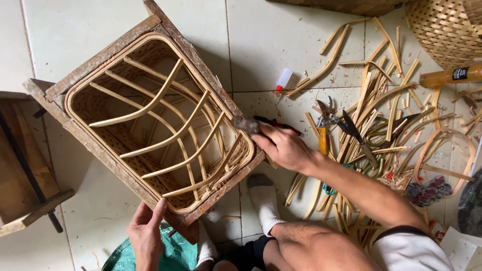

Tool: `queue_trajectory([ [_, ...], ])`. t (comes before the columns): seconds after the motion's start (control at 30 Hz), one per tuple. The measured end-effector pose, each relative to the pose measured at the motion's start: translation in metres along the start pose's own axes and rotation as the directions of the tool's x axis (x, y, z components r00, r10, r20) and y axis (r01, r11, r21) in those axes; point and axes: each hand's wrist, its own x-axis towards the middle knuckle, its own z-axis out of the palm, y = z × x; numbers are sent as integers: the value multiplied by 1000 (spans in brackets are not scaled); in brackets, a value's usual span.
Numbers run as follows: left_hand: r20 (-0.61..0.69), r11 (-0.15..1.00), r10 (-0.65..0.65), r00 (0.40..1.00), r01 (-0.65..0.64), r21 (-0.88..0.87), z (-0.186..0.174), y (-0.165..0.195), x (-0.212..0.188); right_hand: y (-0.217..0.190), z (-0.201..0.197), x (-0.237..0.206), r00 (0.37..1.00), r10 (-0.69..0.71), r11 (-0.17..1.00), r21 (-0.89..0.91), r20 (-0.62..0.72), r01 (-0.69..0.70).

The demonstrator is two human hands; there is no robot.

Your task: The person assembles a rectangular basket frame by inserting thin wooden strips into a wooden mold. They use a hammer to tap the strips into place, pliers to adjust and trim them, and apply glue along the frame edges to secure the pieces.

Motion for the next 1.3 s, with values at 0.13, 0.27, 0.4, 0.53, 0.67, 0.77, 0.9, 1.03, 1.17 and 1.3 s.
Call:
queue_trajectory([
  [0.13, -1, 1000, 1, 1000, -1, -23, 0, 1, 1, 11, 2, 11, 970, -186, 983, -32, -156, 183],
  [0.27, 19, 999, 31, 999, -30, -23, 0, 1, 4, 22, 4, 12, 999, 17, 1000, 7, -50, -16],
  [0.4, 25, 1000, 13, 1000, -13, -8, 1, 2, 2, 32, 1, -17, 988, 96, 995, 20, -118, -94],
  [0.53, 108, 999, 18, 994, -13, -41, 2, 0, -7, 36, 7, -76, 983, 23, 1000, -17, -184, -26],
  [0.67, 150, 1000, 4, 989, -2, -20, 2, -4, -12, 22, 23, -110, 999, 30, 997, 69, 21, -32],
  [0.77, 183, 997, 53, 982, -43, -58, 3, -6, -12, 2, 32, -103, 991, -106, 992, 80, 81, 99],
  [0.9, 177, 993, 92, 980, -76, -95, 6, -5, -11, -20, 45, -68, 940, -307, 951, 8, 146, 309],
  [1.03, 171, 988, 95, 981, -71, -137, 7, -4, -8, -31, 53, -53, 925, -325, 946, 62, 200, 319],
  [1.17, 195, 980, 99, 976, -61, -191, 3, -5, -3, -34, 61, -52, 917, -336, 940, 19, 215, 340],
  [1.3, 209, 984, 84, 974, -47, -174, -3, -9, 4, -41, 79, -43, 862, -376, 920, 31, 339, 390],
])
